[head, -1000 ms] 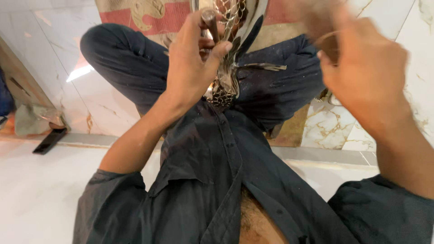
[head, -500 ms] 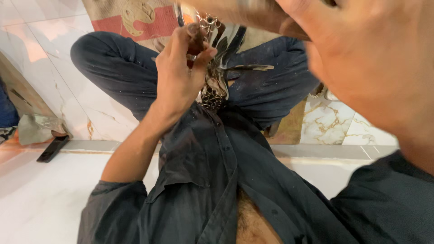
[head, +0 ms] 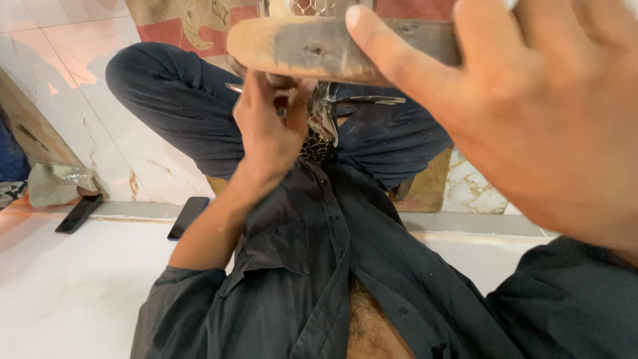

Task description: The person sits cross-legged on the floor and repeatedly hammers a silver-colored metal object with a wooden mallet. They hold the object steady with their left hand while striking it with the right hand, occasionally rotating the object to work on different areas.

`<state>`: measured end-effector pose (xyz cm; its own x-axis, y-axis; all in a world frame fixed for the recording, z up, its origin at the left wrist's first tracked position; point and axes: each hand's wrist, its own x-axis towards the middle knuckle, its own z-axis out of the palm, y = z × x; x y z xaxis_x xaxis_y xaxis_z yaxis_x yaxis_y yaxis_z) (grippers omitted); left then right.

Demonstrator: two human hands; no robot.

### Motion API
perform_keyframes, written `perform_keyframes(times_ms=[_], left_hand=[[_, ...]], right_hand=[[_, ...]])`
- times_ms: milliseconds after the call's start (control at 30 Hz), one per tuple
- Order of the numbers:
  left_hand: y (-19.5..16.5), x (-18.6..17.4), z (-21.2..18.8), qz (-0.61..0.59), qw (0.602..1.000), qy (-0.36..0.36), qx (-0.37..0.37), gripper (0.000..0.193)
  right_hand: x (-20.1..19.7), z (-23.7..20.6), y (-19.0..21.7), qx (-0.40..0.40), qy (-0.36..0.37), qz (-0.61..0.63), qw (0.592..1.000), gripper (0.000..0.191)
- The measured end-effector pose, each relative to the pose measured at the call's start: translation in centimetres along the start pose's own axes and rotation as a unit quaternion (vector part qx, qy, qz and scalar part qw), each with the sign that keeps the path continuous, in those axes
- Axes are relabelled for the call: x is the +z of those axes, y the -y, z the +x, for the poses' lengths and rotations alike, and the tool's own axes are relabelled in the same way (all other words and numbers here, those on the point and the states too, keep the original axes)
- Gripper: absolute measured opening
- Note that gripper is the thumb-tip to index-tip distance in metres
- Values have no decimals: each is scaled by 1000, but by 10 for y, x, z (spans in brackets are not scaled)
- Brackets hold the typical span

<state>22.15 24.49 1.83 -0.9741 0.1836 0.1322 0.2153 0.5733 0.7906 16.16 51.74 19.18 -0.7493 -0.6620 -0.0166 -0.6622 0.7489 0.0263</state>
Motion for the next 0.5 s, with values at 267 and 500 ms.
perform_keyframes(times_ms=[267,500], left_hand=[[5,15,-14,21,991,-121,-44,31],[-20,10,3,-77,989,-64,-107,30]], right_hand=[[21,-23,7,-50,-41,-154,986,54],[90,-44,4,39,-88,-79,992,52]])
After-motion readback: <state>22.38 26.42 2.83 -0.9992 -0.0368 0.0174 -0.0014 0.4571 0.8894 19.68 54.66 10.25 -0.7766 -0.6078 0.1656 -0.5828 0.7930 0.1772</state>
